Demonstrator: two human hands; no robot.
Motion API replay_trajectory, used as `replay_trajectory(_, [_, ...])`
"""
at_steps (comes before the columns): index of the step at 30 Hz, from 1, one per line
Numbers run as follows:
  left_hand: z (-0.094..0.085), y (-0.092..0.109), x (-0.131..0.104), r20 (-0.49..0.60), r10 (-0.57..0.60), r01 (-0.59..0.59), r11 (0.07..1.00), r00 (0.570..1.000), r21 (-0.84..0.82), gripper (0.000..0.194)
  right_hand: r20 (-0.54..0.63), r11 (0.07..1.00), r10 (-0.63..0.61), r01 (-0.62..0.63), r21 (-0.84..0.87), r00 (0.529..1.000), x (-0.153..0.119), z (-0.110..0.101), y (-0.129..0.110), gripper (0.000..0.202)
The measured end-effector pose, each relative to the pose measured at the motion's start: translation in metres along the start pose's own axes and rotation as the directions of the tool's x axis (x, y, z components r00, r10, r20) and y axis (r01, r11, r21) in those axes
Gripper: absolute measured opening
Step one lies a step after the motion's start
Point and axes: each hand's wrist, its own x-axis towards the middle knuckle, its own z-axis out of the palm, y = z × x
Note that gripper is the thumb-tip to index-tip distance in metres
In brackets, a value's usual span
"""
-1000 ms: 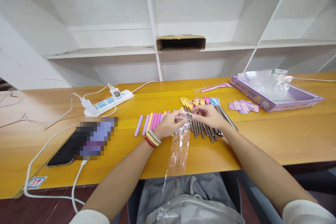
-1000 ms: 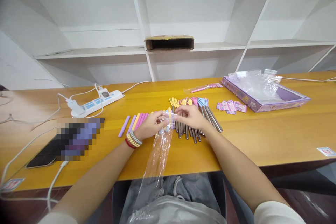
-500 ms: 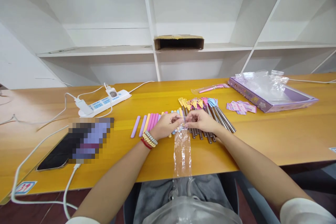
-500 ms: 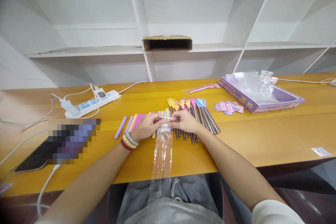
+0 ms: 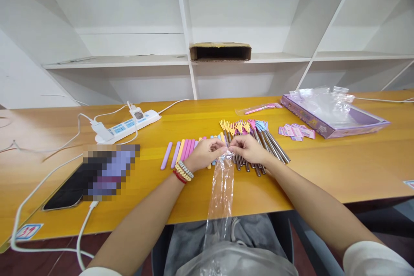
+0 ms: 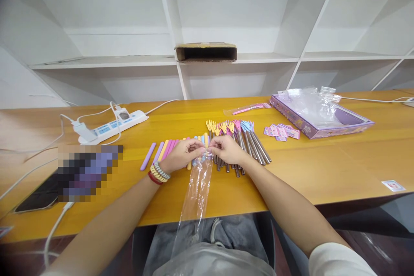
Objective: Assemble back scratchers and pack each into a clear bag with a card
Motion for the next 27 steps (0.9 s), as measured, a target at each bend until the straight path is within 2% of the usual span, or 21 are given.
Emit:
replay_trajectory(4, [0.0, 0.002, 0.0, -0.039, -0.022, 0.023, 0.999, 0.999, 0.03, 0.02, 0.001, 0.999, 0.014, -0.014, 0.039, 1.0, 0.0, 0.002, 0.001, 0.023])
replay_trajectory(7, [-0.001, 0.003, 0.0, -0.179, -0.023, 0.018, 0.999, 0.984, -0.031, 0.018, 0.014, 0.975, 0.048, -0.05, 0.215, 0.999, 0.001, 0.006, 0.002, 0.027])
replay_trajectory(9, [-0.002, 0.002, 0.001, -0.294, -0.05, 0.018, 0.994, 0.954, -0.112, 0.018, 0.052, 0.939, 0.08, -0.093, 0.332, 0.995, 0.001, 0.008, 0.002, 0.032])
replay_trajectory(11, [-0.003, 0.0, 0.003, -0.418, -0.095, 0.014, 0.981, 0.903, -0.192, 0.017, 0.104, 0.904, 0.099, -0.133, 0.406, 0.99, 0.0, 0.008, 0.001, 0.039])
replay_trajectory(15, [-0.01, -0.003, 0.009, -0.631, -0.193, -0.027, 0.946, 0.751, -0.322, 0.017, 0.221, 0.856, 0.102, -0.199, 0.477, 0.97, -0.004, 0.005, -0.002, 0.055])
replay_trajectory(18, [-0.02, -0.006, 0.012, -0.717, -0.264, -0.047, 0.923, 0.645, -0.382, 0.019, 0.272, 0.847, 0.11, -0.233, 0.477, 0.956, -0.004, 0.002, -0.002, 0.055])
replay_trajectory(20, [-0.027, -0.009, 0.013, -0.747, -0.29, -0.061, 0.913, 0.598, -0.403, 0.022, 0.239, 0.841, 0.085, -0.198, 0.503, 0.967, -0.003, 0.001, -0.001, 0.054])
replay_trajectory(21, [-0.03, -0.01, 0.013, -0.751, -0.299, -0.068, 0.907, 0.589, -0.414, 0.023, 0.202, 0.837, 0.071, -0.169, 0.52, 0.977, -0.002, 0.001, 0.0, 0.052])
replay_trajectory(23, [-0.035, -0.011, 0.013, -0.74, -0.306, -0.093, 0.891, 0.6, -0.444, 0.026, 0.122, 0.834, 0.057, -0.115, 0.54, 0.991, 0.0, 0.001, 0.002, 0.042])
replay_trajectory(27, [-0.036, -0.009, 0.012, -0.671, -0.291, -0.14, 0.849, 0.682, -0.51, 0.037, -0.03, 0.874, 0.094, -0.069, 0.482, 0.995, 0.004, -0.002, 0.003, 0.024])
